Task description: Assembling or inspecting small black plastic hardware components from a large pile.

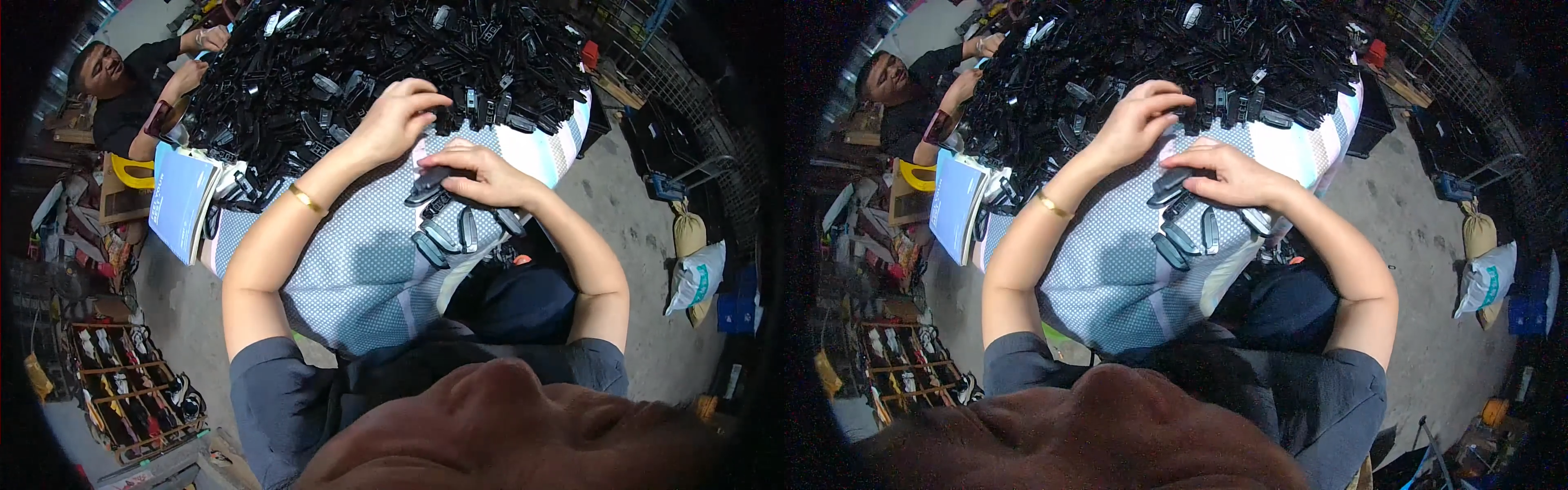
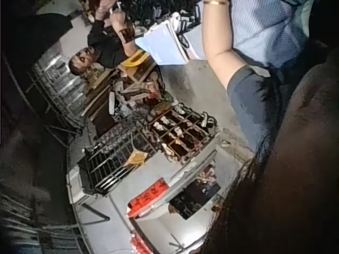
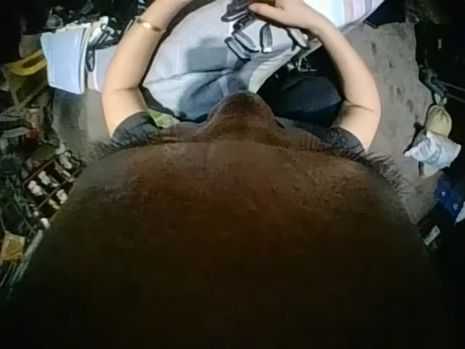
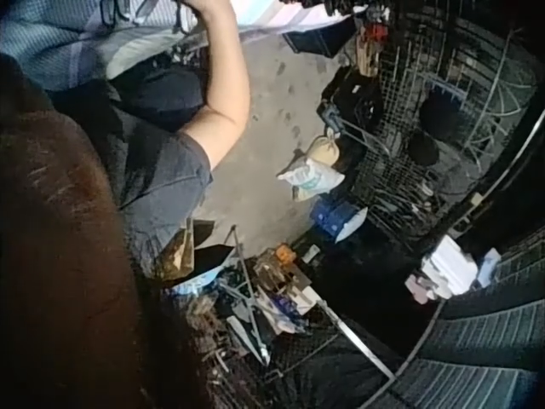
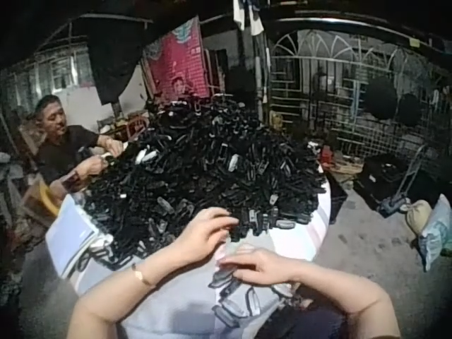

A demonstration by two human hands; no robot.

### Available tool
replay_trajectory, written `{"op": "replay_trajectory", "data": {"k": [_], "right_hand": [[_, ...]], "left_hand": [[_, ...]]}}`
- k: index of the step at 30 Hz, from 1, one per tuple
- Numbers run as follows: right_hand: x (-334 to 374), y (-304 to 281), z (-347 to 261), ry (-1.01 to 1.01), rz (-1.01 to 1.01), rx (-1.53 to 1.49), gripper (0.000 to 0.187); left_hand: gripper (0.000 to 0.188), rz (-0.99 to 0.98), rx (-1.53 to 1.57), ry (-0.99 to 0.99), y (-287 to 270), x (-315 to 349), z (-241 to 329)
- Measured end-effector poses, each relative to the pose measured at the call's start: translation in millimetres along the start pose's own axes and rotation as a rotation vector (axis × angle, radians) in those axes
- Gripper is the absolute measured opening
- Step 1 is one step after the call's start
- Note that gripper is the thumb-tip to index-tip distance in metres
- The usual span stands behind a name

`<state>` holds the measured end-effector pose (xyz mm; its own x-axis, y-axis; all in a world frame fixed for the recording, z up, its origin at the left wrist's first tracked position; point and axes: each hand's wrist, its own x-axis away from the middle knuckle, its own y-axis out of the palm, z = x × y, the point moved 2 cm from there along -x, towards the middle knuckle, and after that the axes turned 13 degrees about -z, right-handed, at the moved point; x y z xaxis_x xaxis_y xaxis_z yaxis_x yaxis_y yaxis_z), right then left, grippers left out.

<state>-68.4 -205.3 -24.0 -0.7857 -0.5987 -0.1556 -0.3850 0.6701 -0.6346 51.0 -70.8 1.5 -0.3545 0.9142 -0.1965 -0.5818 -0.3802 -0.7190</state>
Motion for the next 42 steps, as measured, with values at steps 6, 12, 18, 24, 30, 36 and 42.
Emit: {"op": "replay_trajectory", "data": {"k": [6,12,18,24,30,36,42], "right_hand": [[8,4,-7,-0.163,-0.157,-0.017,0.037],[18,-19,-12,0.054,-0.243,-0.281,0.021],[-22,-138,44,0.076,0.848,0.588,0.026],[-86,-229,109,0.155,0.882,0.869,0.073],[-148,-239,88,0.464,0.880,0.575,0.078],[-191,-211,71,0.326,0.800,0.628,0.064],[-189,-187,71,0.071,0.721,0.635,0.045]], "left_hand": [[0.040,-0.101,-0.636,0.244,20,-19,7],[0.036,-0.128,-0.680,0.225,18,-7,10],[0.029,-0.132,-0.675,0.281,16,19,24],[0.028,-0.137,-0.677,0.318,18,40,25],[0.029,-0.078,-0.611,0.339,22,50,23],[0.040,-0.064,-0.533,0.288,25,49,15],[0.055,-0.098,-0.579,0.147,26,31,7]]}}
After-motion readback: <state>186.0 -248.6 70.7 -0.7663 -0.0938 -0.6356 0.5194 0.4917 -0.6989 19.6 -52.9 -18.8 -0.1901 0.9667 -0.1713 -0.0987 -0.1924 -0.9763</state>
